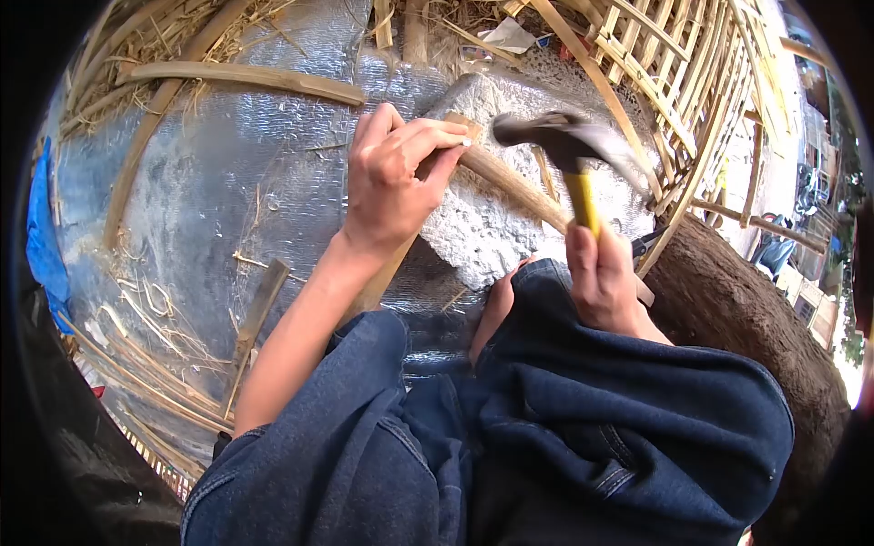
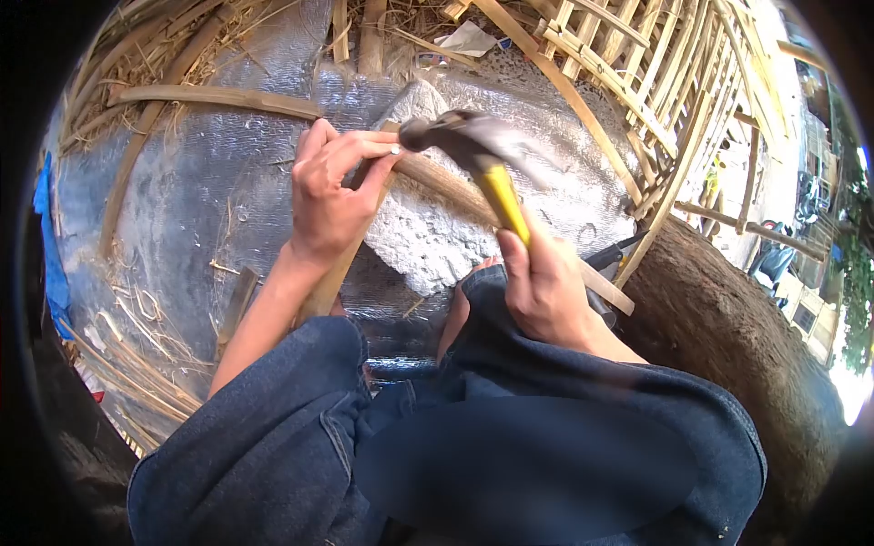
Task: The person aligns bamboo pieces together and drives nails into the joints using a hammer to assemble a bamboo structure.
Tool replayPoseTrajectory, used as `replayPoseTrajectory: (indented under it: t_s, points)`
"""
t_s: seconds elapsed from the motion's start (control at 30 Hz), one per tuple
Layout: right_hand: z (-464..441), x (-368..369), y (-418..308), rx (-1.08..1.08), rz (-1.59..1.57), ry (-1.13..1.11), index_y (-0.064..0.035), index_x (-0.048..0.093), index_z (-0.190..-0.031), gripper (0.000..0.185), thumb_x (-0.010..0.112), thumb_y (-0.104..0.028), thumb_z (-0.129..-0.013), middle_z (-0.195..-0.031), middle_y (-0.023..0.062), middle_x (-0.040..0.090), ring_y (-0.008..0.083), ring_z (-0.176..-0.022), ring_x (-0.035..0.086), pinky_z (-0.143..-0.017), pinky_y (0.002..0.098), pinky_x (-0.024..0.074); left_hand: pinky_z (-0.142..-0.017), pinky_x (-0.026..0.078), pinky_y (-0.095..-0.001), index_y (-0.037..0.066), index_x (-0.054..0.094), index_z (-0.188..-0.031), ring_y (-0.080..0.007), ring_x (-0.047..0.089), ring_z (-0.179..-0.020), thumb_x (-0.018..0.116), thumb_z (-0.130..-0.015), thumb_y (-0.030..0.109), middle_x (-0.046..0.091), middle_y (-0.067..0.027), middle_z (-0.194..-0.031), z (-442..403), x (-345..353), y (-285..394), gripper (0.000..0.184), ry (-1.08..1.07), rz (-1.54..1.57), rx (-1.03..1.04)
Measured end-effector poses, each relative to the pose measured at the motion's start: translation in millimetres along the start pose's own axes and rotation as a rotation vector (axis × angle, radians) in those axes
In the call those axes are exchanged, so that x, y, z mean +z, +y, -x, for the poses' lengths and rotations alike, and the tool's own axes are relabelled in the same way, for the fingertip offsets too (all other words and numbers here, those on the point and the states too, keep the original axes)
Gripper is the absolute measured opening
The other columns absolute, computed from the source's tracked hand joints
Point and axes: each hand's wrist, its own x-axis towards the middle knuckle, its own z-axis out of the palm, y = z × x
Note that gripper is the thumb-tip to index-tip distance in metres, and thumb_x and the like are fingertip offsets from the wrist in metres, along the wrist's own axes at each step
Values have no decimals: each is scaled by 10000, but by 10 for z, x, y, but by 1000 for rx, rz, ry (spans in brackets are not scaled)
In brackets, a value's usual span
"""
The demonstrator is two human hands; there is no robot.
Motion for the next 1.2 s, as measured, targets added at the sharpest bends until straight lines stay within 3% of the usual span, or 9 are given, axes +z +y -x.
replayPoseTrajectory:
  t_s: [0.07,0.27,0.57,0.73,0.83,1.0,1.07,1.13,1.2]
  points:
    - [-81,1,-26,-160,344,-42,9,556,-1126,208,517,-166,-1020,-572,204,517,400,-503,559,-504,450,414,-727,441,-320,98,736,-838,-200,525,-705,794,-722,52,749,9,-902,-9,-5,4,138,4,12,-11]
    - [-87,-33,-124,51,105,-31,26,573,-1169,255,532,-175,-1019,-583,209,528,395,-502,564,-506,448,423,-738,444,-325,86,727,-839,-207,533,-713,789,-712,30,743,0,-897,-8,1,-1,152,6,7,6]
    - [-86,-10,-201,-40,118,-18,1,550,-985,171,544,-168,-1010,-579,201,527,396,-507,564,-499,444,426,-752,450,-334,64,699,-820,-214,551,-739,769,-726,14,733,-18,-897,-32,-12,16,127,-18,39,0]
    - [-116,35,-138,-122,303,-98,-24,521,-972,157,542,-176,-1005,-580,208,520,420,-529,565,-505,478,418,-762,444,-331,65,699,-817,-212,568,-751,769,-733,27,734,-21,-901,-29,-20,9,116,-29,23,-17]
    - [-57,64,-93,-261,283,89,-4,530,-1017,161,565,-159,-990,-582,210,525,428,-538,566,-509,481,423,-766,439,-330,66,698,-814,-211,576,-757,772,-736,36,732,-20,-895,-20,-12,5,111,-23,32,-19]
    - [-70,14,-102,-177,318,-31,-4,534,-1035,158,574,-147,-984,-584,200,546,426,-535,569,-506,477,430,-758,434,-332,70,697,-810,-210,586,-765,773,-741,41,728,-20,-873,-19,-9,9,106,-20,31,-18]
    - [-46,45,-80,-342,381,112,-7,536,-1037,144,574,-134,-982,-599,200,559,424,-536,574,-507,477,432,-754,432,-334,72,699,-809,-209,592,-769,772,-744,42,730,-21,-870,-24,4,2,103,9,39,0]
    - [-90,12,-115,-166,419,-45,-18,537,-1029,135,569,-143,-987,-619,199,565,425,-541,577,-509,477,433,-756,434,-334,70,699,-810,-210,593,-770,772,-741,39,733,-22,-880,-6,0,-3,105,-2,42,-6]
    - [-58,46,-123,-276,300,110,-33,526,-996,131,563,-158,-993,-630,201,569,433,-548,578,-511,481,433,-758,435,-334,69,699,-810,-210,595,-771,772,-738,36,736,-23,-889,-6,10,-6,107,-14,43,-15]
